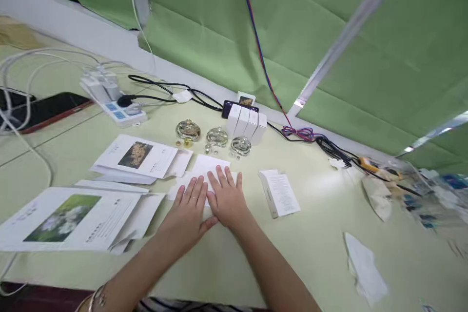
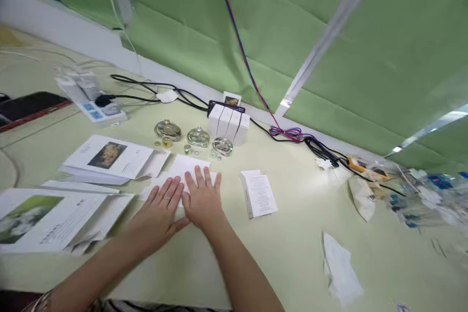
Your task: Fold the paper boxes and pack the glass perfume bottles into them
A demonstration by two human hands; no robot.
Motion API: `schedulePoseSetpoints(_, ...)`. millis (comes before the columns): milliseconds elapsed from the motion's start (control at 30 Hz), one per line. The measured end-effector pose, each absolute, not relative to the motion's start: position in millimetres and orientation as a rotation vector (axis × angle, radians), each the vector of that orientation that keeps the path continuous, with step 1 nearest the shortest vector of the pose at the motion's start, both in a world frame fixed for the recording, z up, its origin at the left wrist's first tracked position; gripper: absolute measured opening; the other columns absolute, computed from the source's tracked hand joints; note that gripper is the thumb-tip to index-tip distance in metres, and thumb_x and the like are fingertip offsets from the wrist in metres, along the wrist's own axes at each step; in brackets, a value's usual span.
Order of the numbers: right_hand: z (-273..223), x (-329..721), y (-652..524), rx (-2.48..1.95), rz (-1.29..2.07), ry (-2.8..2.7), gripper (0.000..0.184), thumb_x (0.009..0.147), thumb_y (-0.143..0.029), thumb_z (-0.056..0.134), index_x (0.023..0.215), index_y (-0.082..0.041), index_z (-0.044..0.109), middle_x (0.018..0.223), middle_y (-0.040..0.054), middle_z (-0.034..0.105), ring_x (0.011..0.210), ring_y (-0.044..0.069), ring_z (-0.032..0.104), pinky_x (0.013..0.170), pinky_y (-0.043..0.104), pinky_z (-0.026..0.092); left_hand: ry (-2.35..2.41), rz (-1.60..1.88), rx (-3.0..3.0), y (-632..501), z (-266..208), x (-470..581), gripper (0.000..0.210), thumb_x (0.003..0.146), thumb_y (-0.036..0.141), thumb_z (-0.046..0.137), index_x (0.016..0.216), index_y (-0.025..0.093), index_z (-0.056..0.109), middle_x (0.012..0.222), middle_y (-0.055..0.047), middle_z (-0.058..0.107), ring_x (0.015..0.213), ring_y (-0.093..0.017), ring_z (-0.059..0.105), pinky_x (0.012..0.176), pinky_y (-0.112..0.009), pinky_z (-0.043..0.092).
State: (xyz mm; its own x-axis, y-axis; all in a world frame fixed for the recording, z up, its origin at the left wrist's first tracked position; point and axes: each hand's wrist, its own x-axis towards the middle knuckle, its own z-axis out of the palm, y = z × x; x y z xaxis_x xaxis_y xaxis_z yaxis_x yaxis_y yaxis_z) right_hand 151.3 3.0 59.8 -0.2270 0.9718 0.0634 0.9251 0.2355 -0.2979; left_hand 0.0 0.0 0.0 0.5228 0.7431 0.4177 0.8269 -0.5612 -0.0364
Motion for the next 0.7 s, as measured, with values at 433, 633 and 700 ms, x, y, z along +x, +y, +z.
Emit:
schedulePoseSetpoints(433, 88, 263, -52, -2.317, 0.363, -1.181, 0.091, 0.070, -0.035, 0.068, 0.146, 0.002, 0.035, 0.145, 0.0355, 0.039, 0.137, 0.057, 0.030, 0.106, 0.073, 0.022, -1.122, -0.799, -2.632, 1, 52, 3, 0.083, 0.097, 0.061, 0.021, 0.138, -0.007, 0.045, 0.146, -0.032, 0.043, 0.138, -0.047, 0.038, 0.107, -0.063, 0.032)
schedulePoseSetpoints(633, 89, 254, -78, -1.930, 0.621, -0.938, 0.106, 0.073, -0.059, 0.059, 0.155, -0.017, 0.008, 0.145, 0.0205, 0.045, 0.132, 0.037, 0.048, 0.104, 0.055, 0.043, -0.958, -0.972, -2.846, -24, 80, 11, 0.048, 0.102, 0.039, 0.036, 0.141, 0.012, 0.042, 0.142, -0.013, 0.057, 0.138, -0.025, 0.046, 0.107, -0.039, 0.046)
schedulePoseSetpoints(700, 90, 236, -85, -1.699, 0.771, -0.872, 0.097, 0.079, -0.070, 0.043, 0.155, -0.018, 0.011, 0.136, 0.0166, 0.056, 0.121, 0.031, 0.059, 0.096, 0.049, 0.051, -0.912, -1.039, -2.909, -32, 84, 17, 0.049, 0.102, 0.042, 0.037, 0.141, 0.013, 0.041, 0.135, -0.011, 0.062, 0.128, -0.019, 0.056, 0.100, -0.030, 0.053)
